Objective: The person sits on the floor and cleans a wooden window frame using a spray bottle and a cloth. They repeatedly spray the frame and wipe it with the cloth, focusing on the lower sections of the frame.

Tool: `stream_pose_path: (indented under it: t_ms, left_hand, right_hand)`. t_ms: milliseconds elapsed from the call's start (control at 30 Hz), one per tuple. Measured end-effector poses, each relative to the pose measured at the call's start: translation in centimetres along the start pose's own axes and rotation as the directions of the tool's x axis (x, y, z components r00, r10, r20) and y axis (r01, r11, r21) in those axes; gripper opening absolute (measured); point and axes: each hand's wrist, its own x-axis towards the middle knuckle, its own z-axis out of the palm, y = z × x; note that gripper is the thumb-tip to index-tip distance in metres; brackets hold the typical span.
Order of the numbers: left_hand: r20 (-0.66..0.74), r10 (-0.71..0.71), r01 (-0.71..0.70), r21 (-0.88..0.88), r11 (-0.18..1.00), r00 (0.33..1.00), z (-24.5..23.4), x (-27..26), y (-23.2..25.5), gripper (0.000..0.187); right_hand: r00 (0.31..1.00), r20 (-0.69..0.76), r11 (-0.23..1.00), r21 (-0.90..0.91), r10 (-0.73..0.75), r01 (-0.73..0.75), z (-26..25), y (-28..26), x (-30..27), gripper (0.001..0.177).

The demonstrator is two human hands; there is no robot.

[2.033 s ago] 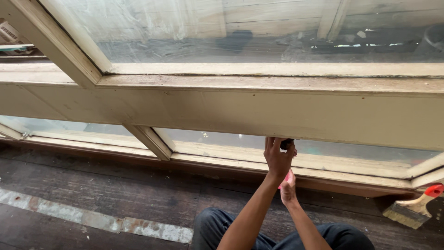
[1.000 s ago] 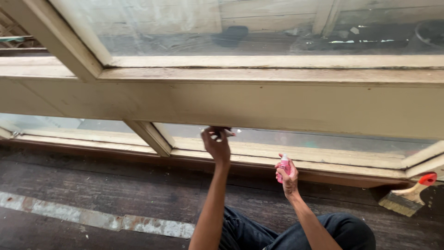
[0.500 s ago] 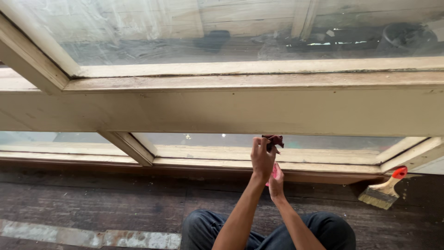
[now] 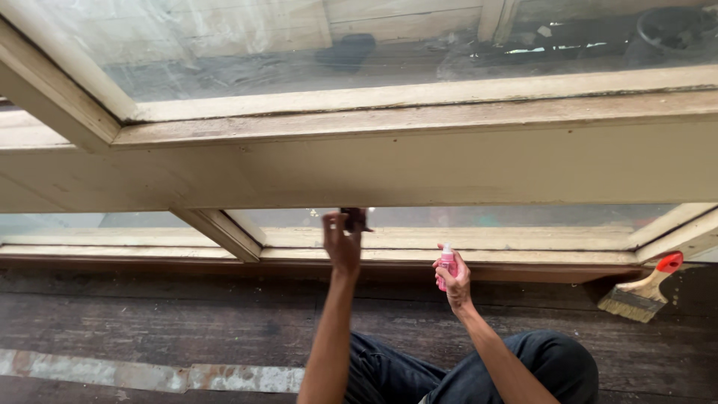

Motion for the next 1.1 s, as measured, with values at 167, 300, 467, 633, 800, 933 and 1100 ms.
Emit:
stream_pose_path:
  t_ms: [167,300,467,633,800,933,1100]
  left_hand:
    - [-0.117,-0.014,0.030,0.131,0.991,0.993,-2.6,1.2,-2.1,0.033]
    - [-0.217,-0.027,0.117,0.415,0.902,0.976,-3.3,1.2,-3.2,0.037]
    - [-0.131,-0.427,0.443,0.132,0.887,0.895,-1.4,0.0,-1.4,0.025]
    - [-0.006,-0.491,0.488,-0.100,0.867,0.871,1.4,-2.0,4.2,0.016]
    - [-0.027,-0.387,0.381,-0.129,0.916,0.922,4.1,-3.8,8.6,0.015]
    - [0.072,-0.396,0.402,-0.152,0.903,0.916,6.6,-5.3,11.7,0.024]
    - [0.251,-0.303,0.370,-0.292,0.882,0.919,8.9,-6.9,15.7,0.025]
  right_hand:
    - [0.999,0.022,0.998,0.034,-0.044,0.044,-0.3,0.2,-0.1,0.061]
    - [1.000,0.010,0.998,0.051,-0.024,0.023,-0.4,0.1,-0.2,0.061]
    - [0.999,0.023,0.995,0.089,-0.036,0.033,-0.3,-0.2,-0.4,0.060]
    - [0.999,0.014,0.989,0.142,-0.040,0.037,-0.5,-0.4,-0.2,0.060]
    - [0.999,0.011,0.977,0.211,-0.037,0.034,-0.8,-0.1,0.2,0.058]
    - [0.997,-0.061,0.972,0.223,-0.054,0.066,-1.1,0.2,0.5,0.055]
    - [0.939,-0.258,0.939,0.199,-0.227,0.281,-2.1,-0.1,1.2,0.049]
